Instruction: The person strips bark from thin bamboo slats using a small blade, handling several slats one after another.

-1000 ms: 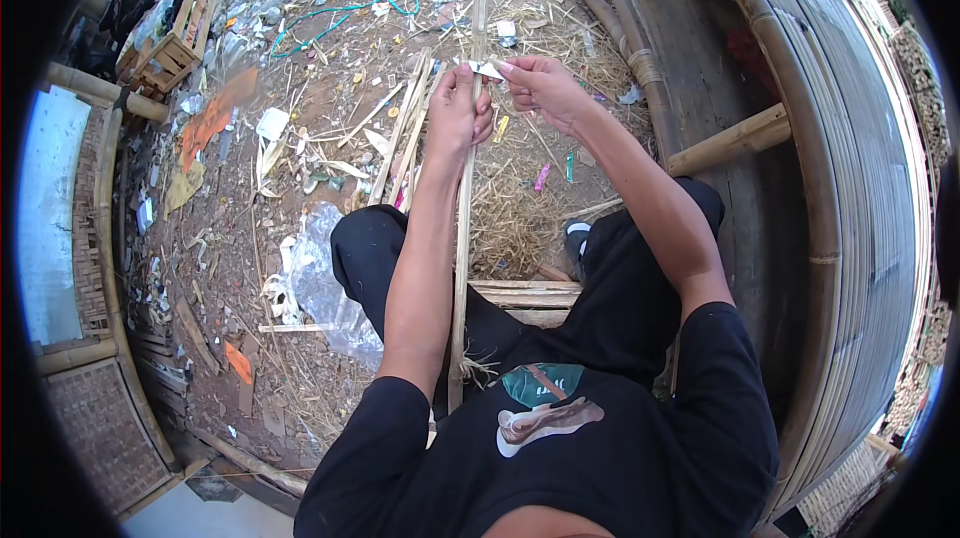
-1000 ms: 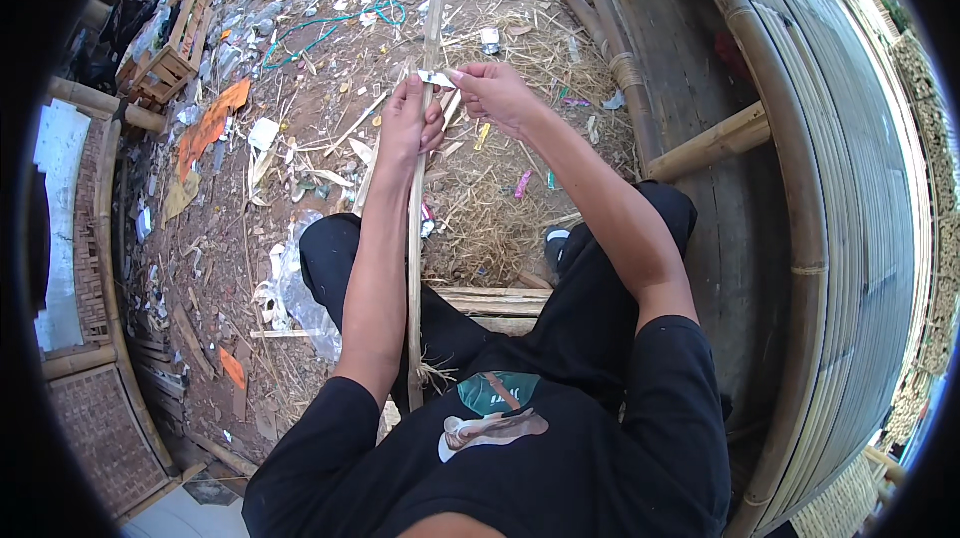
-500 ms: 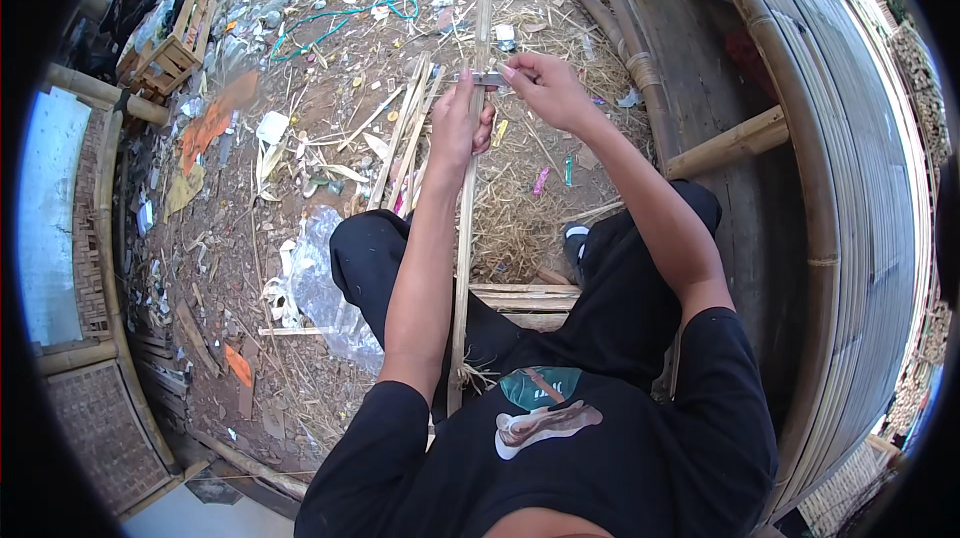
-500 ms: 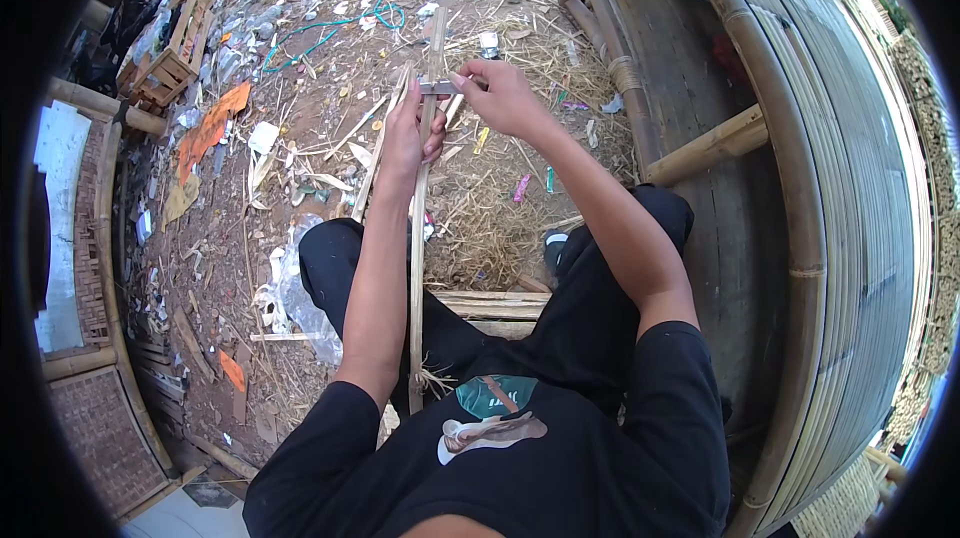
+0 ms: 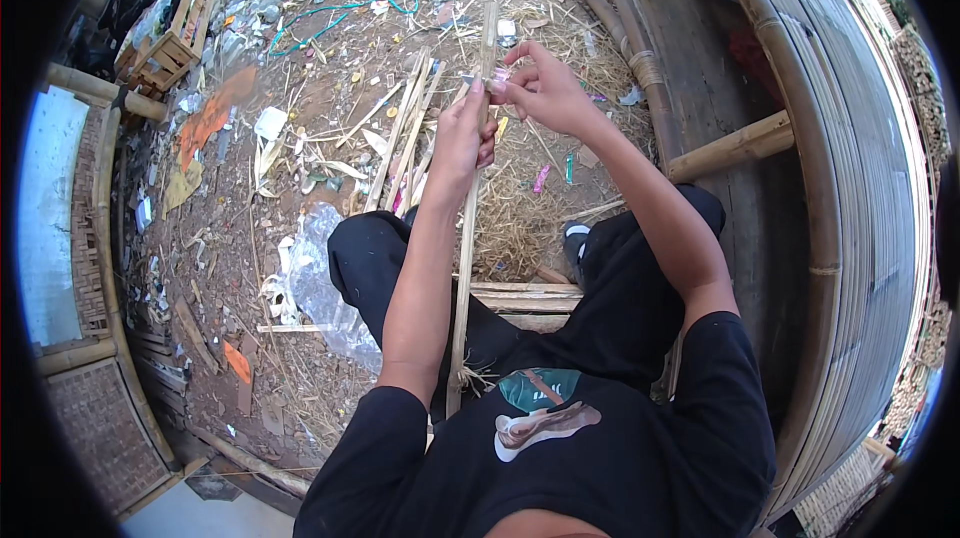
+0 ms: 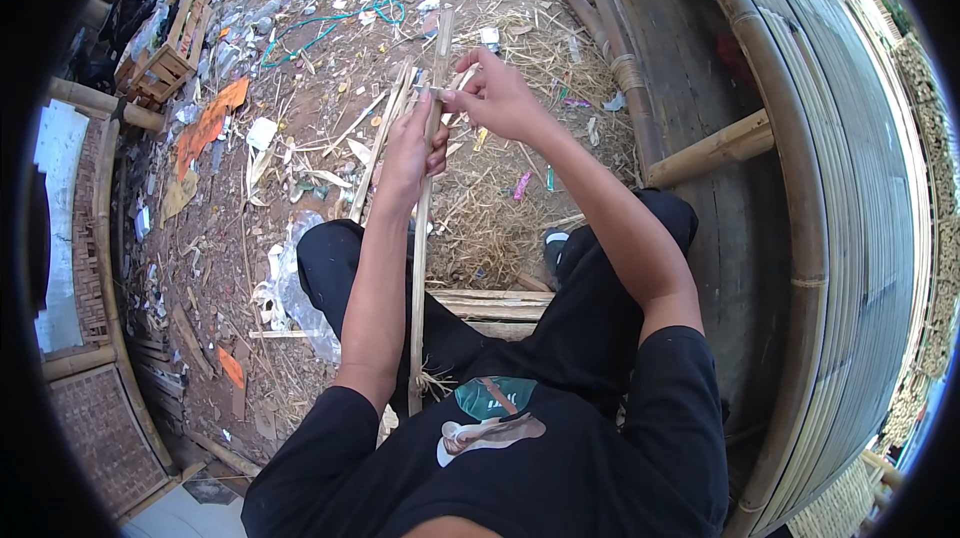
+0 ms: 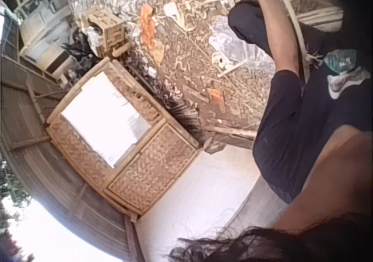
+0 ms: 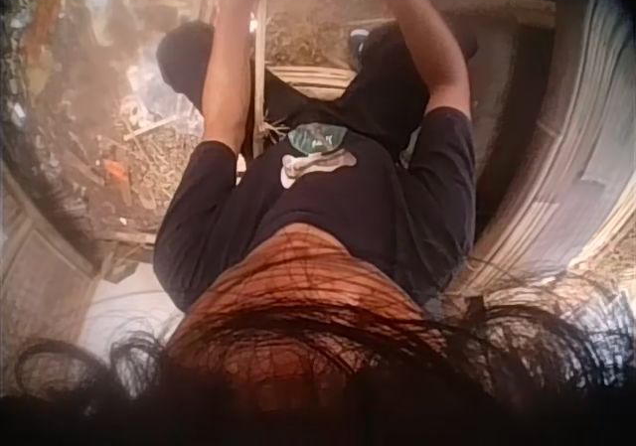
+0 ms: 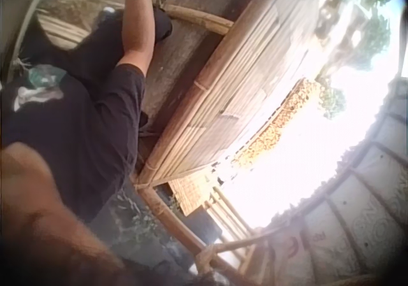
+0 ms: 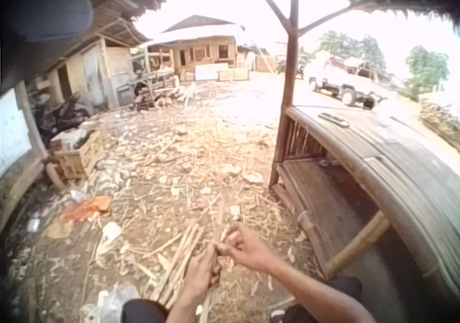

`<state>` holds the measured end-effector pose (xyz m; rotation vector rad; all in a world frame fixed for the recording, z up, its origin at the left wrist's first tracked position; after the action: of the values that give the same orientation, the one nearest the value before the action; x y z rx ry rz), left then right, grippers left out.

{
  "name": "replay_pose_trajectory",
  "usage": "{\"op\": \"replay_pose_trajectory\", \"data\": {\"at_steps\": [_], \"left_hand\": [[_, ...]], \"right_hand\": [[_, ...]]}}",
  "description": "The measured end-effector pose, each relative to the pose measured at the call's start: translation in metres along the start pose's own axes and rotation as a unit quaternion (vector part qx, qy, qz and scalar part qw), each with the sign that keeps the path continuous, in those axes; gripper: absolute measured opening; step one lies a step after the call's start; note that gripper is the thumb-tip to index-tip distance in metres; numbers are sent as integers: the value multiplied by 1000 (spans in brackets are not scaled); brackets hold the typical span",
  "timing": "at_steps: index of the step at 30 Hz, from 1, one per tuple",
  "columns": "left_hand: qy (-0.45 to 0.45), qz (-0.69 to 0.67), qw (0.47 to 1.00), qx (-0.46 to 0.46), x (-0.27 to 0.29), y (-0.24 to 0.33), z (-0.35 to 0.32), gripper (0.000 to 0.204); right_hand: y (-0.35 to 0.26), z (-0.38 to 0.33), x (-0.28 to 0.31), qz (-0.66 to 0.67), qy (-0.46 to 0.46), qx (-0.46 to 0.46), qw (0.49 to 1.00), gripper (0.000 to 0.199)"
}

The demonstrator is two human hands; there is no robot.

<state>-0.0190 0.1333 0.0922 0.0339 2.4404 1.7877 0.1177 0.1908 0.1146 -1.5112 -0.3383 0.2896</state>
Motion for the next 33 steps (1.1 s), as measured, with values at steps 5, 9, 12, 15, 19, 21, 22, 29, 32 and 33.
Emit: {"op": "replay_pose_trajectory", "data": {"at_steps": [5, 9, 12, 15, 19, 21, 22, 29, 32, 33], "left_hand": [[36, 39, 997, 53, 3, 12, 0, 54], [31, 70, 996, 55, 5, 12, 9, 54], [6, 60, 997, 41, 3, 11, 12, 52], [-23, 54, 998, 27, 3, 11, 12, 48], [-84, 33, 996, 0, 0, 8, 11, 42], [-98, 27, 995, -5, 2, 5, 11, 40], [-112, 20, 993, -9, 1, 5, 11, 38], [-123, 7, 992, -13, -2, 6, 10, 35], [-106, -17, 994, -4, -1, 6, 10, 35], [-100, -28, 995, -2, 0, 5, 11, 34]], "right_hand": [[8, 8, 4, 40, -174, -148, 973, 17], [7, 12, 5, 89, -207, -154, 962, 18], [4, 10, 8, 99, -213, -160, 959, 18], [-1, 10, 12, 94, -218, -173, 956, 18], [-2, 7, 18, 102, -233, -176, 951, 20], [-5, 7, 19, 93, -224, -176, 954, 21], [-7, 6, 19, 84, -214, -176, 957, 22], [-3, 8, 15, 35, -169, -147, 974, 23], [-1, 8, 11, 7, -122, -108, 987, 23], [-4, 9, 11, -65, -95, -14, 993, 22]]}}
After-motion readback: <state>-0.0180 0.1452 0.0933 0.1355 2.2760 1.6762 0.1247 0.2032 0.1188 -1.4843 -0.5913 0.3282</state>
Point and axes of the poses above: each hand's wrist, its own z-axis towards the middle knuckle, its own x-axis out of the back of the hand, y = z × x, the point moved 4 cm from there along z, towards the middle knuckle, and after that the axes turned 14 degrees about z, right-handed, at the moved point
